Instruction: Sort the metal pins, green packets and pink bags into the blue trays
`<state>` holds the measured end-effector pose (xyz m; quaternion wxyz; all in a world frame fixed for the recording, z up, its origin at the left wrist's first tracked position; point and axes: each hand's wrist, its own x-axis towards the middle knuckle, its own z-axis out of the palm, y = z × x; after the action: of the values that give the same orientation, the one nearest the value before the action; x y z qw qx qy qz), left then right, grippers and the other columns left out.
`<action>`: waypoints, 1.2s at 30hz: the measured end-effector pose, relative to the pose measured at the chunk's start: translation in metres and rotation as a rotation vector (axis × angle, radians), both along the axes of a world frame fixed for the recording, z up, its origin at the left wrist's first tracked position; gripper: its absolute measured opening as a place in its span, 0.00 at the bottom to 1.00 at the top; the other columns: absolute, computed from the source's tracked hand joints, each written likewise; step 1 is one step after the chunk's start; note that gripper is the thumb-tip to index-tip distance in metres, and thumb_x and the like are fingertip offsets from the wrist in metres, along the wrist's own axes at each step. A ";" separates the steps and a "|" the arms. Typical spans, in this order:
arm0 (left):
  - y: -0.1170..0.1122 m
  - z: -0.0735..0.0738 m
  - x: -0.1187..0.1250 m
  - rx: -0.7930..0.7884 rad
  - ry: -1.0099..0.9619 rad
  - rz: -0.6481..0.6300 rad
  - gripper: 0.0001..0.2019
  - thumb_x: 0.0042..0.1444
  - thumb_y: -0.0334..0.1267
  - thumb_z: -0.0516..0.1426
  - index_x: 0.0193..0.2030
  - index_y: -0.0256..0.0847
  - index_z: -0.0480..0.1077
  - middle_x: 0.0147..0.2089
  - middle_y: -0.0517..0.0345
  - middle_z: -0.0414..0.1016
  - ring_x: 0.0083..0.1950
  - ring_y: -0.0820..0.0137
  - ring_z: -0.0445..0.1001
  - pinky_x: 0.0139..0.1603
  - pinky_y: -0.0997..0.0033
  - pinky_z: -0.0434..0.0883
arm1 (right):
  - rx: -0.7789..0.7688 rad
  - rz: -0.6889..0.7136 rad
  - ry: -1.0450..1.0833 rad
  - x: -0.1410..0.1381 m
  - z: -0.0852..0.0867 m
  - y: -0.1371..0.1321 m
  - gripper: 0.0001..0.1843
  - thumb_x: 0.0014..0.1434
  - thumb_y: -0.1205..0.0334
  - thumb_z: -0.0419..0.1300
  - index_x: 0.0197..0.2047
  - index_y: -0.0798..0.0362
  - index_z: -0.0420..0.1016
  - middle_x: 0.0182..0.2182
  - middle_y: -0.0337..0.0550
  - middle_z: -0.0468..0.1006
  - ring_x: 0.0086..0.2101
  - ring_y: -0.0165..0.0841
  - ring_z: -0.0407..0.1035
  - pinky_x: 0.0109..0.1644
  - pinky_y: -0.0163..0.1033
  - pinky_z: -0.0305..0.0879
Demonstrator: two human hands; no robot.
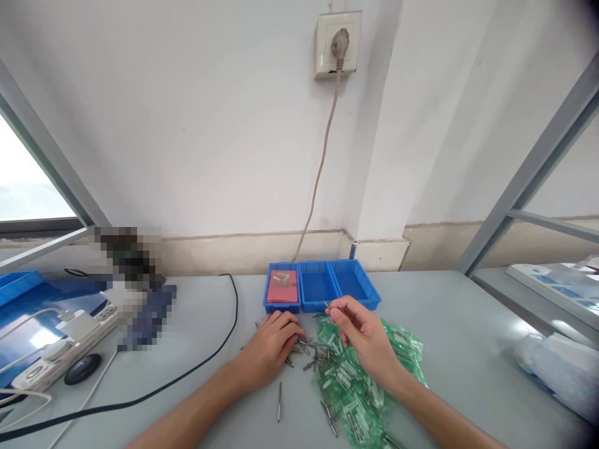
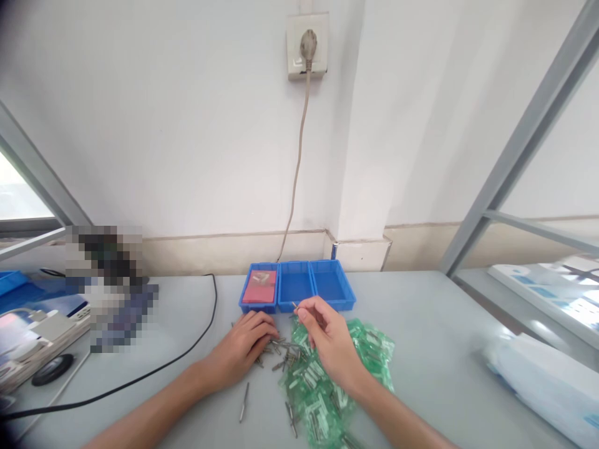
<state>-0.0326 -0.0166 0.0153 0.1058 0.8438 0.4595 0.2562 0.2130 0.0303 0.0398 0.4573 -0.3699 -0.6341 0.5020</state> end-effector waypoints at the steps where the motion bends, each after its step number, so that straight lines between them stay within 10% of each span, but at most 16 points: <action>1: 0.000 -0.001 0.000 0.002 0.001 0.000 0.13 0.78 0.32 0.48 0.52 0.44 0.75 0.54 0.51 0.76 0.52 0.61 0.72 0.54 0.59 0.71 | -0.005 0.002 0.002 0.000 0.001 0.000 0.25 0.67 0.34 0.64 0.43 0.49 0.79 0.34 0.42 0.77 0.23 0.30 0.62 0.26 0.38 0.64; 15: 0.001 -0.004 -0.002 0.017 -0.010 -0.001 0.13 0.78 0.32 0.48 0.53 0.44 0.75 0.54 0.51 0.77 0.52 0.61 0.72 0.54 0.59 0.70 | -0.337 0.197 0.316 0.000 0.016 -0.002 0.25 0.63 0.36 0.70 0.39 0.51 0.77 0.28 0.34 0.64 0.23 0.26 0.52 0.26 0.35 0.53; 36: 0.001 -0.004 -0.002 -0.019 -0.015 -0.002 0.12 0.78 0.31 0.49 0.53 0.45 0.74 0.55 0.53 0.77 0.54 0.61 0.71 0.55 0.59 0.68 | 0.096 -0.015 -0.028 0.004 0.002 0.002 0.17 0.70 0.43 0.65 0.41 0.48 0.76 0.33 0.38 0.70 0.28 0.31 0.61 0.29 0.37 0.60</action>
<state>-0.0345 -0.0156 0.0112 0.1173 0.8412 0.4603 0.2582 0.2172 0.0323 0.0416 0.4692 -0.3593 -0.6612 0.4622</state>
